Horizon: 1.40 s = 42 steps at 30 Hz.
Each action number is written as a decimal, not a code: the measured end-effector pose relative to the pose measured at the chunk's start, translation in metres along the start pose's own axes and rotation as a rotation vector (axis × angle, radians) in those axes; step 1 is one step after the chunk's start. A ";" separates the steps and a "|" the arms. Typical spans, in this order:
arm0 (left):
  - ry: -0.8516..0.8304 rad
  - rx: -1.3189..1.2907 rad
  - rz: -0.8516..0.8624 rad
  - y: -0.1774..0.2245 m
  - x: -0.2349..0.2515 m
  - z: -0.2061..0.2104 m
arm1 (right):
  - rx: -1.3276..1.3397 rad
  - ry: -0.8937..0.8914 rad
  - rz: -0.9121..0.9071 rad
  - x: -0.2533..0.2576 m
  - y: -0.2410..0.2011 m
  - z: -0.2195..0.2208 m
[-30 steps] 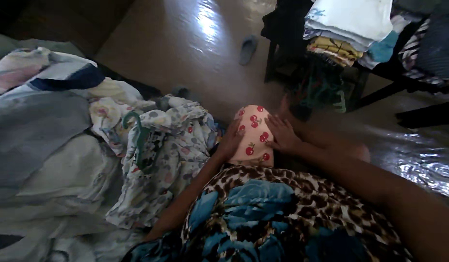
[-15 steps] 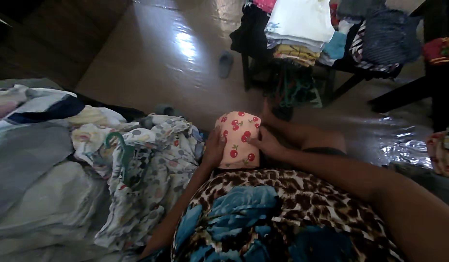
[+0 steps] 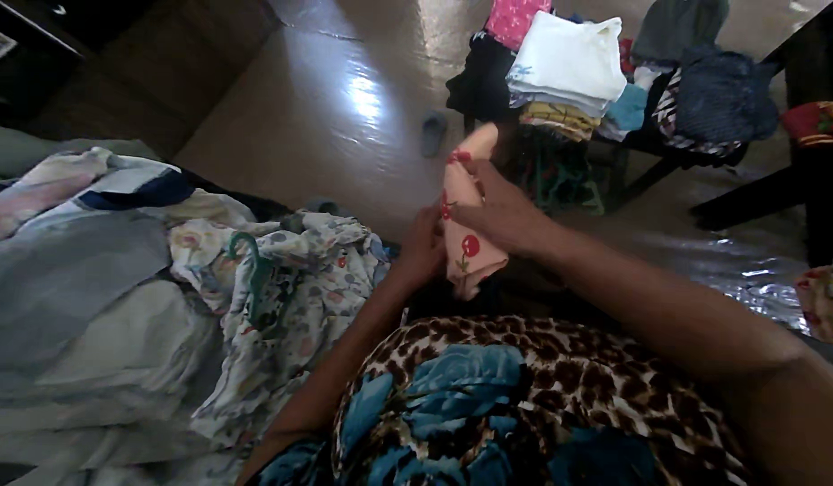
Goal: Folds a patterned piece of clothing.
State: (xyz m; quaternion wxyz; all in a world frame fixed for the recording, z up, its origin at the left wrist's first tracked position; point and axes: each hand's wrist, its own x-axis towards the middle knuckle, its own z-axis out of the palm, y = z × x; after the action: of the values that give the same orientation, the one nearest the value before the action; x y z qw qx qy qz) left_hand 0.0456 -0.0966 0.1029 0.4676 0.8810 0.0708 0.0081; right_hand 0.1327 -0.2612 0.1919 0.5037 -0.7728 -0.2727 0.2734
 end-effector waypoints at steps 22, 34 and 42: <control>0.074 -1.274 -0.569 -0.103 -0.032 0.010 | -0.708 -0.116 -0.549 0.072 0.117 0.087; 0.175 -1.210 -0.641 -0.085 -0.027 0.002 | -0.721 -0.066 -0.301 0.059 0.153 0.032; 0.118 -1.150 -0.438 -0.022 0.002 -0.023 | -0.388 -0.032 -0.416 0.034 0.129 0.053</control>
State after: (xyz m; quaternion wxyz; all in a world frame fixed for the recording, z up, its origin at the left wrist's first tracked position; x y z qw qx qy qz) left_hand 0.0431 -0.0650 0.0973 0.8537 0.4510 0.2602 -0.0028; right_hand 0.1382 -0.2483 0.0491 0.3870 -0.7779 -0.4804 0.1192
